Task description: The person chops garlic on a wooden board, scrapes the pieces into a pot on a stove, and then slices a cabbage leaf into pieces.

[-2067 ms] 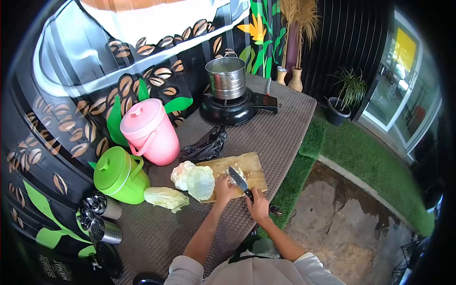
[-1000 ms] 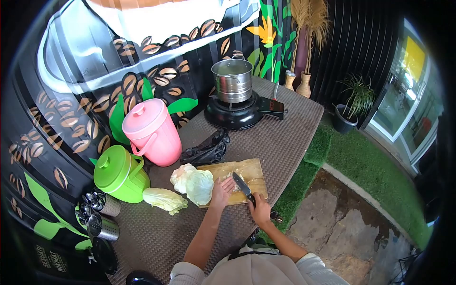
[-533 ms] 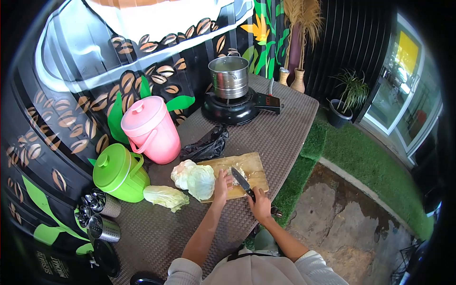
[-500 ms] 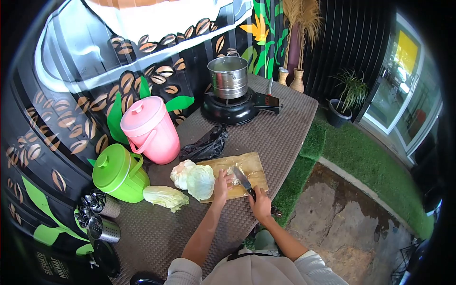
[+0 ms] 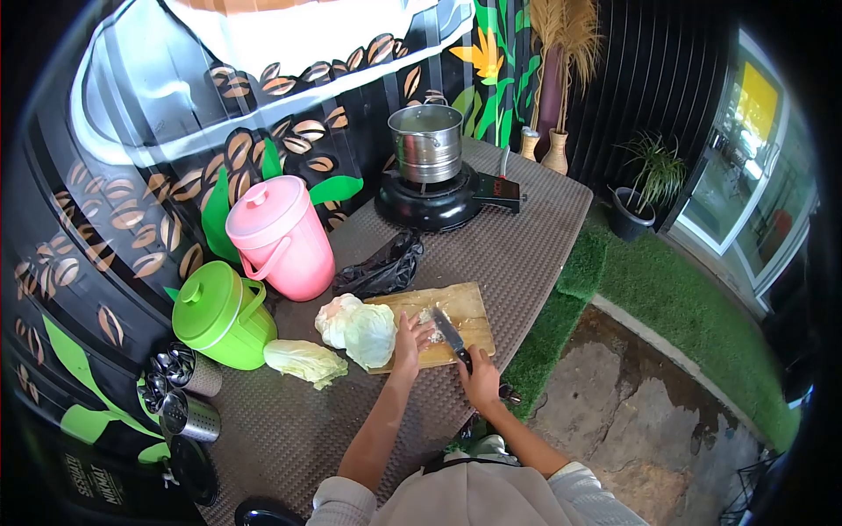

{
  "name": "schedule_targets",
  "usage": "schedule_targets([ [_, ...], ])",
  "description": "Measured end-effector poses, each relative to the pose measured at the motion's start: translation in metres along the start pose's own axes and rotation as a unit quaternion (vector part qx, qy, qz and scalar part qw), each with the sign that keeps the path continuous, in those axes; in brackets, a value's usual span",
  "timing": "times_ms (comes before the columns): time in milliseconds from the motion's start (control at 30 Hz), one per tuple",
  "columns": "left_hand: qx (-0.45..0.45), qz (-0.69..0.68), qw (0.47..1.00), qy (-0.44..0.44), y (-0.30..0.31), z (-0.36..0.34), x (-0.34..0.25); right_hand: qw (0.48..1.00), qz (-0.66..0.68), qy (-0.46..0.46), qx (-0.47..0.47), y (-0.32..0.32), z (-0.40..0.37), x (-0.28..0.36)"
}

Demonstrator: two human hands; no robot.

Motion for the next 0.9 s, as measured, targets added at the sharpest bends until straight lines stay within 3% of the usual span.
schedule_targets([
  [100, -0.012, 0.005, 1.0, 0.003, 0.002, 0.002, -0.001, 0.999, 0.017, -0.032, -0.012, 0.001, 0.0, -0.005],
  [200, -0.042, 0.041, 0.998, -0.017, -0.001, -0.004, -0.009, 0.999, 0.0, 0.031, 0.032, -0.003, -0.003, 0.004],
  [300, -0.035, 0.071, 0.996, -0.034, 0.0, -0.005, -0.01, 1.0, 0.002, -0.025, -0.004, -0.002, 0.002, -0.005],
  [400, -0.027, 0.085, 0.993, -0.075, 0.0, 0.008, -0.006, 0.999, -0.007, 0.038, 0.034, 0.0, -0.003, 0.01],
  [500, -0.024, 0.081, 0.996, -0.03, 0.0, 0.004, -0.001, 1.0, -0.015, -0.004, -0.014, -0.001, 0.0, -0.004],
  [633, -0.022, 0.093, 0.995, -0.029, 0.001, 0.007, 0.003, 0.999, 0.008, 0.031, 0.019, 0.005, -0.001, 0.009],
  [700, -0.032, 0.089, 0.991, -0.098, -0.002, 0.008, -0.007, 1.0, 0.002, 0.008, 0.012, 0.003, 0.001, 0.004],
  [833, -0.022, 0.073, 0.996, -0.051, -0.002, -0.003, -0.011, 1.0, 0.022, -0.012, 0.006, 0.005, 0.006, 0.001],
  [900, -0.034, -0.036, 0.998, -0.04, 0.002, 0.005, -0.006, 1.0, 0.007, 0.002, 0.02, 0.002, 0.001, 0.005],
])
Point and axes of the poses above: each hand's wrist, its own z-axis towards the middle knuckle, its own y-axis out of the back of the hand, x = y × z, the point moved 7 cm from there along z, towards the middle knuckle, and after that the axes turned 7 degrees about -x, right-handed, at the moved point
